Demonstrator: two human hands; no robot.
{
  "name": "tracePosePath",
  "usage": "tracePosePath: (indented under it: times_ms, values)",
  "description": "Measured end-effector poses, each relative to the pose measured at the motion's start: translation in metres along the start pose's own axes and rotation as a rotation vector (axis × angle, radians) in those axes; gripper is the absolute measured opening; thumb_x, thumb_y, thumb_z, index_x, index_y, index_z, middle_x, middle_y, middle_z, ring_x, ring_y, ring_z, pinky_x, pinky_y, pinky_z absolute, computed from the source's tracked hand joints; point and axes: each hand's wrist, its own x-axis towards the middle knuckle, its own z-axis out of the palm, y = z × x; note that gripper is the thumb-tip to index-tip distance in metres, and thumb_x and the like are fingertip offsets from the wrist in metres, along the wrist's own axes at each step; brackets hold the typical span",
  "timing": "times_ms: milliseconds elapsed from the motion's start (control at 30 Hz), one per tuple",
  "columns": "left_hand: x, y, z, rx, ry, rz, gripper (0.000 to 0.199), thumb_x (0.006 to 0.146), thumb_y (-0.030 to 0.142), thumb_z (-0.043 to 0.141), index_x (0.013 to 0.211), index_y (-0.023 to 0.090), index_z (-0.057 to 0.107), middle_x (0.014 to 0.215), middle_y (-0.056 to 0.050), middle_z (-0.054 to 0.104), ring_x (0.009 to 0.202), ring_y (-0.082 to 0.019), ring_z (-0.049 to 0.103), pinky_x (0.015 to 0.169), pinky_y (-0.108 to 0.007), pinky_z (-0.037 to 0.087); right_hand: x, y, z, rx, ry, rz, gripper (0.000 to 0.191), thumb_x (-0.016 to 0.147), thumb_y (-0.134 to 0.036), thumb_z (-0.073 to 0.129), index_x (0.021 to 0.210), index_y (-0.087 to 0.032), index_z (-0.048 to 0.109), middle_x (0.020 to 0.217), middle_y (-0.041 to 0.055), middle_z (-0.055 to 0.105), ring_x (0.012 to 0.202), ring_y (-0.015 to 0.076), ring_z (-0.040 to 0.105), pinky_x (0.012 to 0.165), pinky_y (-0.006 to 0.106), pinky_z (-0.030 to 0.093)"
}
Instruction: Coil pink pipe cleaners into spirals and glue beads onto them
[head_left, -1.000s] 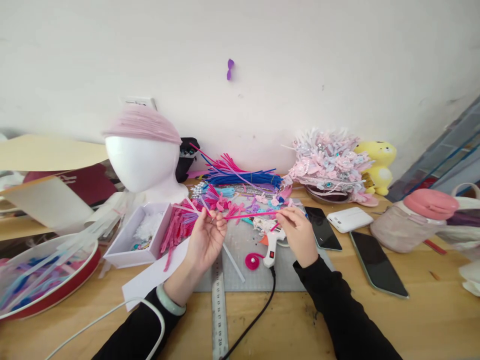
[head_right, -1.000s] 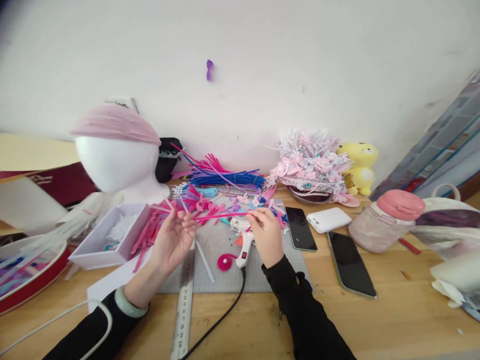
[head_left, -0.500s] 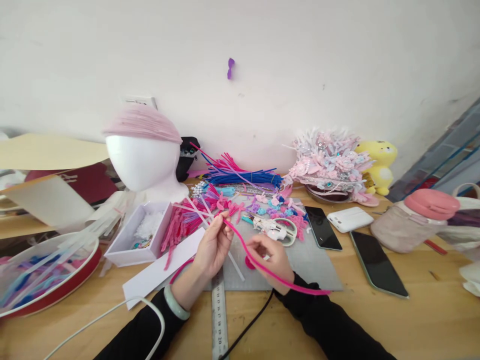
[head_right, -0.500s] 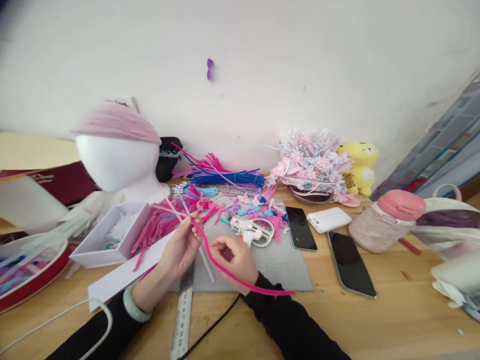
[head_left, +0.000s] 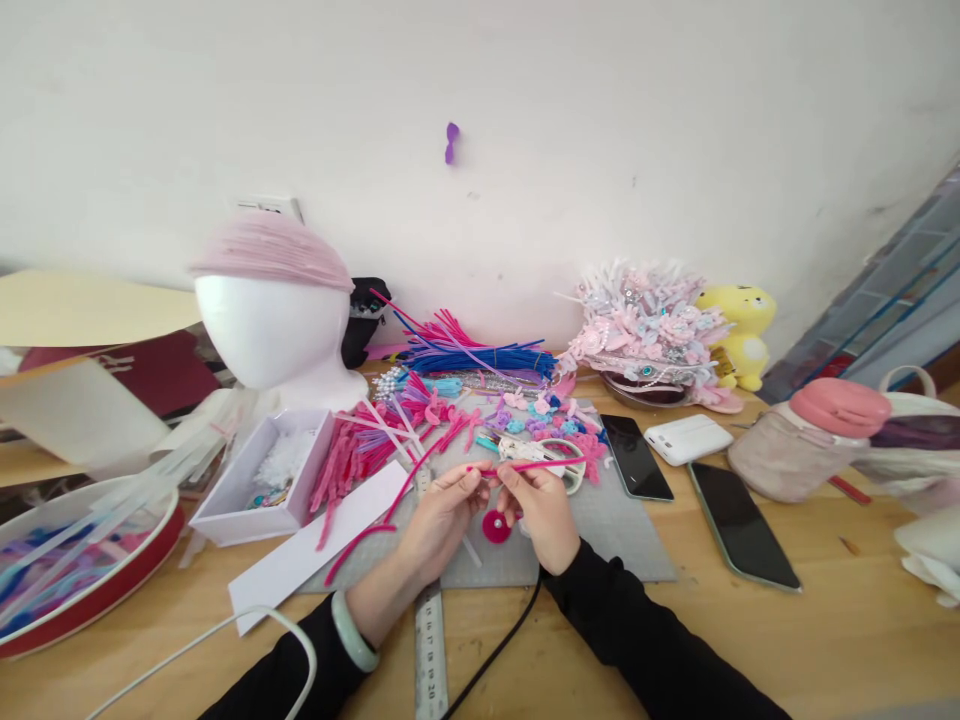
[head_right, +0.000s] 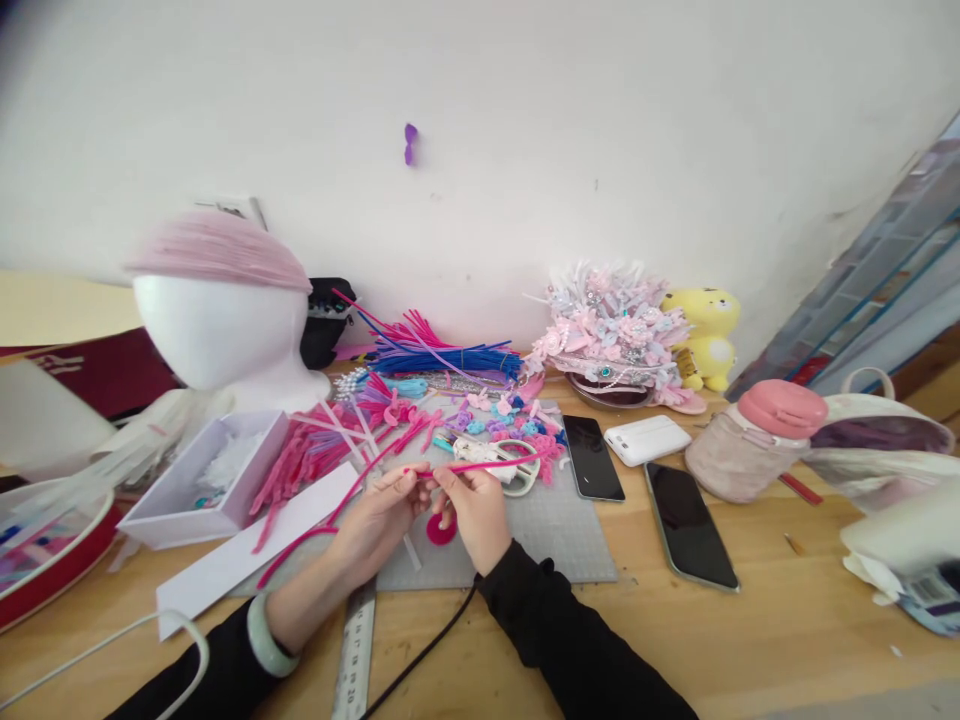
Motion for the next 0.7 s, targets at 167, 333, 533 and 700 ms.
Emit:
tracePosePath:
  times_ms: [167,333,533,700]
  values:
    - [0.0013,-0.0017,-0.0025,-0.131,0.055,0.012,0.013,0.071,0.026,0.06,0.079,0.015,0.06,0.059,0.0,0.056,0.056,-0.01,0.05,0.057,-0.022,0.04,-0.0019,-0.0005,0.0043,-0.025,-0.018,0.002,0.021,0.069,-0.037,0.056,0.069,-0.015,0.055,0.054,-0.0014,0.058,0.032,0.0057,0.043,0.031,0.018,0.033]
    - [0.0004,0.0022,-0.0005,-0.094,0.069,0.056,0.009,0.071,0.025,0.059,0.075,0.017,0.057,0.055,0.003,0.053,0.052,-0.008,0.048,0.055,-0.02,0.04,-0.0058,-0.0019,0.0063,0.007,-0.061,0.016,0.018,0.068,-0.033,0.057,0.074,-0.017,0.054,0.055,-0.0025,0.058,0.035,0.0061,0.045,0.032,0.018,0.035]
    - [-0.001,-0.0002,-0.0004,0.095,0.059,0.067,0.006,0.069,0.019,0.061,0.07,0.013,0.059,0.057,0.001,0.054,0.054,-0.009,0.047,0.055,-0.021,0.037,-0.0057,0.0003,0.0054,0.04,-0.056,-0.014,0.017,0.068,-0.031,0.057,0.075,-0.016,0.056,0.055,-0.0016,0.059,0.038,0.0072,0.049,0.032,0.017,0.035]
    - [-0.0006,-0.0025,-0.0001,0.019,0.024,0.029,0.011,0.07,0.022,0.06,0.075,0.013,0.061,0.06,0.0,0.055,0.054,-0.01,0.048,0.055,-0.022,0.037,-0.0028,0.0037,0.0042,0.085,-0.022,0.0,0.018,0.068,-0.032,0.059,0.072,-0.015,0.058,0.058,0.0003,0.06,0.041,0.0082,0.051,0.031,0.016,0.034]
